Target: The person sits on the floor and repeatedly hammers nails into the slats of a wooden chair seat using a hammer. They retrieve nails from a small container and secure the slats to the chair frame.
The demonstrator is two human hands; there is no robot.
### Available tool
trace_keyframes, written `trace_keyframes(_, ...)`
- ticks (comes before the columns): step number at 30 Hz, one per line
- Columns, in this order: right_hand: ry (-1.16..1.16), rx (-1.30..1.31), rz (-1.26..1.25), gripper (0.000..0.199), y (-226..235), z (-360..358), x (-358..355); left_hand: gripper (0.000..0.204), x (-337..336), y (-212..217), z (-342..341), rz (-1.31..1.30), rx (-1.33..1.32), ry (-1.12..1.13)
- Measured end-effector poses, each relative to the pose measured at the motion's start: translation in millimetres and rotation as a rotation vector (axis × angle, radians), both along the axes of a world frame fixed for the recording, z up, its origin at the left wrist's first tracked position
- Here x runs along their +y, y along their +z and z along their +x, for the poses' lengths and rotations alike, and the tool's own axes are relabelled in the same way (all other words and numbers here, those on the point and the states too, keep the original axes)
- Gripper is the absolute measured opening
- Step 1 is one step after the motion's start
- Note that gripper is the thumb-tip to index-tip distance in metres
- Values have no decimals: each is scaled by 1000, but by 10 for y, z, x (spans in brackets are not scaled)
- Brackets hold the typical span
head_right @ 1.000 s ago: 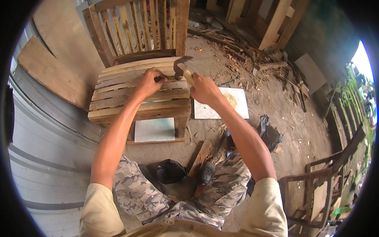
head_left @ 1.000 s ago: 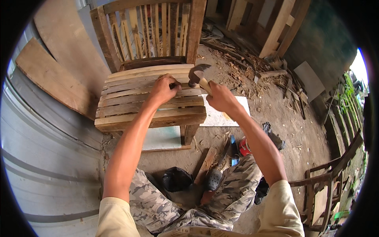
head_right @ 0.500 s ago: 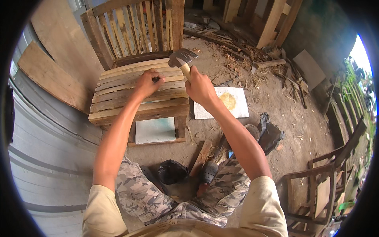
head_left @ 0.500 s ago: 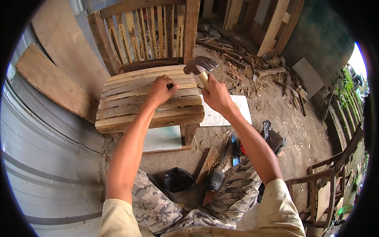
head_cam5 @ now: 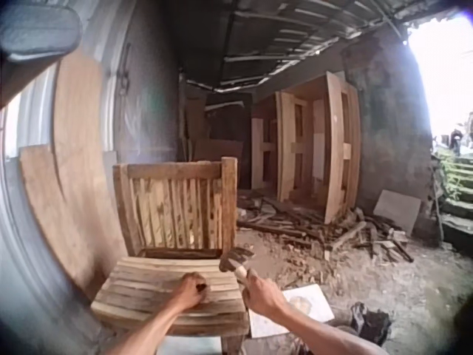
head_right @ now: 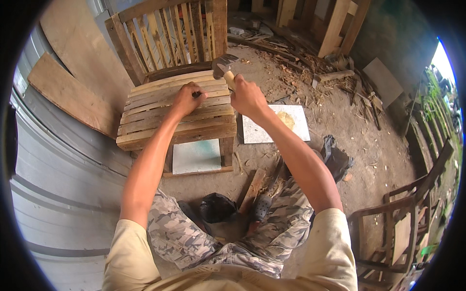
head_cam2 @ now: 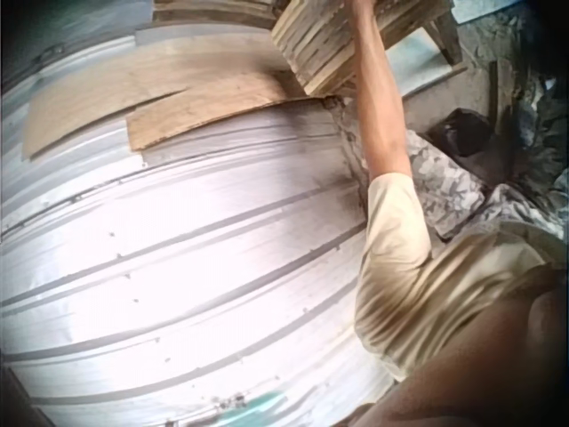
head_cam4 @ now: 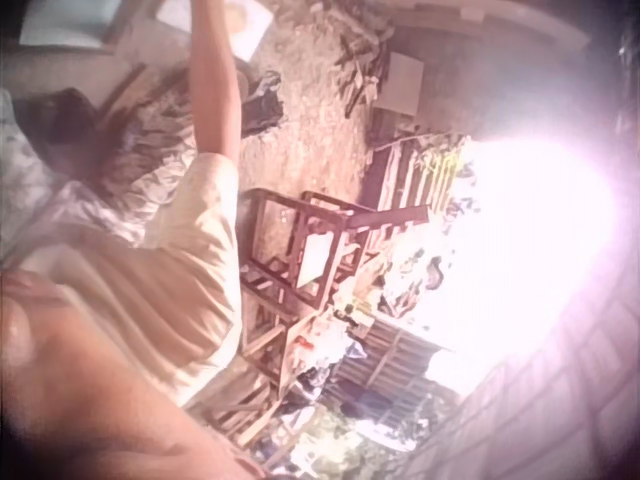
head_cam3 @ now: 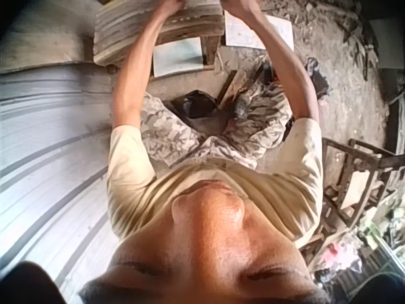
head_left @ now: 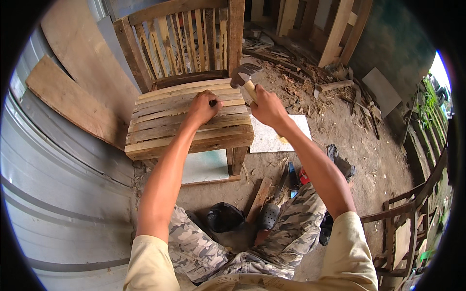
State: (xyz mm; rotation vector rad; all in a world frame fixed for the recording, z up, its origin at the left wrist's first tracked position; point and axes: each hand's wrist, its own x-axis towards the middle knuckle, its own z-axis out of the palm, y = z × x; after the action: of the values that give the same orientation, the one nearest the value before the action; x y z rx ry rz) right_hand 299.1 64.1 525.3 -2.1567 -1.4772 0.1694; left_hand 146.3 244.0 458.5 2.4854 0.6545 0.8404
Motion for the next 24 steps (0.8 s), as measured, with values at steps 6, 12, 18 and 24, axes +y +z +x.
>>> trace_keyframes(6, 72, -123, -91, 24, -167, 61, 23, 25, 88, -52, 22, 15, 17, -14)
trace_keyframes(12, 30, -109, -161, 31, -209, 65, 38, 20, 14, -85, 48, 32, 16, 10)
trace_keyframes(18, -65, 123, 141, 29, -440, -133, -354, 39, -254, -89, -154, 182, 206, 141)
trace_keyframes(24, -307, 440, 256, 24, -1509, -114, -1115, 42, -474, 117, -86, 168, 576, 38)
